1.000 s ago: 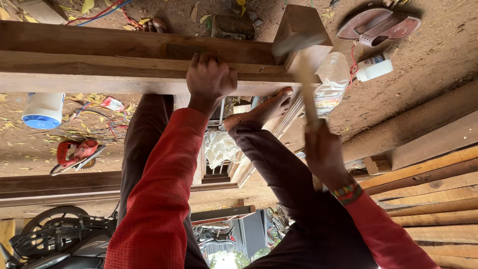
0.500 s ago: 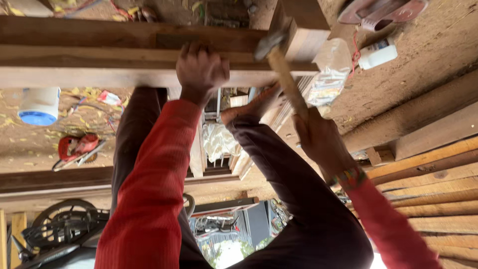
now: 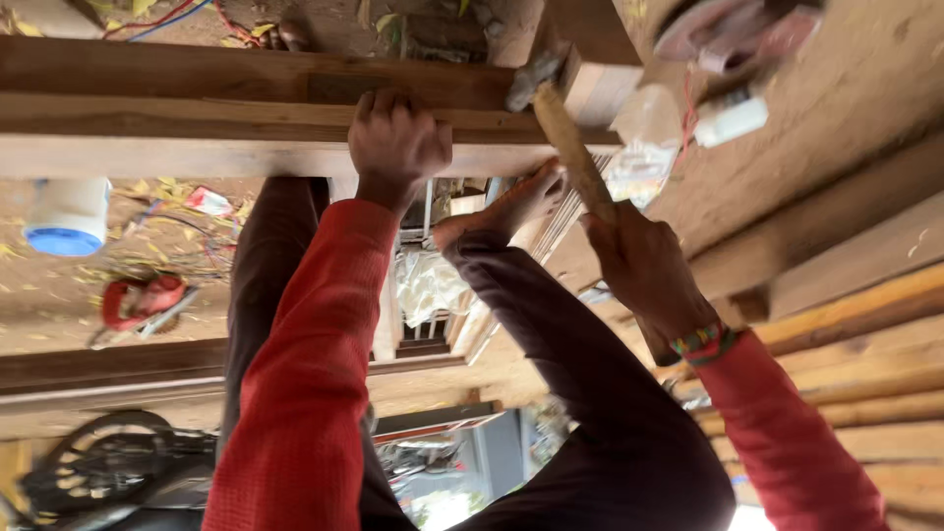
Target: The person hammers nails into a wooden frame using a hammer. They repeatedly position nails and strike them to secure the wooden pieces together.
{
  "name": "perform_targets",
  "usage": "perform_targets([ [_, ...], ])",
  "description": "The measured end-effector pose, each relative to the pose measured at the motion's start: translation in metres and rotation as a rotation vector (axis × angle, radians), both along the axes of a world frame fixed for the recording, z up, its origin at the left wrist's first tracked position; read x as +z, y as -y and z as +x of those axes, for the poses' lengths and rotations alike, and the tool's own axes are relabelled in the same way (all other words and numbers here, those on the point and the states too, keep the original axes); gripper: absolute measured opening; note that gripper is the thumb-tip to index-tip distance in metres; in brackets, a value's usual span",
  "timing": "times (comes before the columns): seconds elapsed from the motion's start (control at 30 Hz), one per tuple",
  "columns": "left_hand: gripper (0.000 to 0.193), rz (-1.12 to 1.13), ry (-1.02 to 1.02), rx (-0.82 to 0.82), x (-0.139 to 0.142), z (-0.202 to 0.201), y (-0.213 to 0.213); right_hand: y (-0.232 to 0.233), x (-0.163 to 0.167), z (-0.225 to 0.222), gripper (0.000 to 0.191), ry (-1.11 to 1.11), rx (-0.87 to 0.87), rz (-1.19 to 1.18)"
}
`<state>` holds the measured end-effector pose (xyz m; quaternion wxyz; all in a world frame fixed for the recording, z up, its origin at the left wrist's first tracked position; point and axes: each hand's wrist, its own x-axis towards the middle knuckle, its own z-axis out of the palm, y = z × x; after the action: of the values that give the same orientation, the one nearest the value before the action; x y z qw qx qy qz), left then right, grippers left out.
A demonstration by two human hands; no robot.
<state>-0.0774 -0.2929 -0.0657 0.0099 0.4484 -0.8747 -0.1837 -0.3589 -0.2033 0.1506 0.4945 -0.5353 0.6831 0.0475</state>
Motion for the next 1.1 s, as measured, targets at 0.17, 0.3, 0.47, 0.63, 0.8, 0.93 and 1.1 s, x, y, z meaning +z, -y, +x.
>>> perform_targets([
  [0.17,0.026,0.096,-0.084,0.024,-0.003,-0.002,-0.002,0.025,0.034,-0.019,0.027,-0.009,-0.570,0.070],
  [0.3,0.025,0.150,0.059,-0.031,-0.003,-0.001,-0.004,0.020,0.019,0.020,0.037,-0.111,-0.320,0.181],
  [0.47,0.024,0.017,-0.151,0.029,-0.001,0.000,-0.002,0.029,0.027,0.005,0.023,-0.077,-0.482,0.319],
  [0.63,0.034,0.250,0.028,-0.006,-0.006,0.000,-0.006,0.030,0.048,-0.014,0.017,-0.182,-0.787,0.015],
  [0.8,0.031,0.107,-0.129,0.019,-0.015,0.002,-0.011,0.007,-0.004,0.018,0.010,-0.030,-0.023,0.086],
  [0.93,0.026,-0.002,-0.217,0.006,-0.019,0.000,-0.012,0.029,0.011,-0.023,0.011,-0.008,-0.224,-0.041],
  [1.1,0.033,0.145,0.039,-0.016,-0.010,0.000,-0.009,0.045,0.026,-0.019,0.030,-0.104,-0.632,0.147],
])
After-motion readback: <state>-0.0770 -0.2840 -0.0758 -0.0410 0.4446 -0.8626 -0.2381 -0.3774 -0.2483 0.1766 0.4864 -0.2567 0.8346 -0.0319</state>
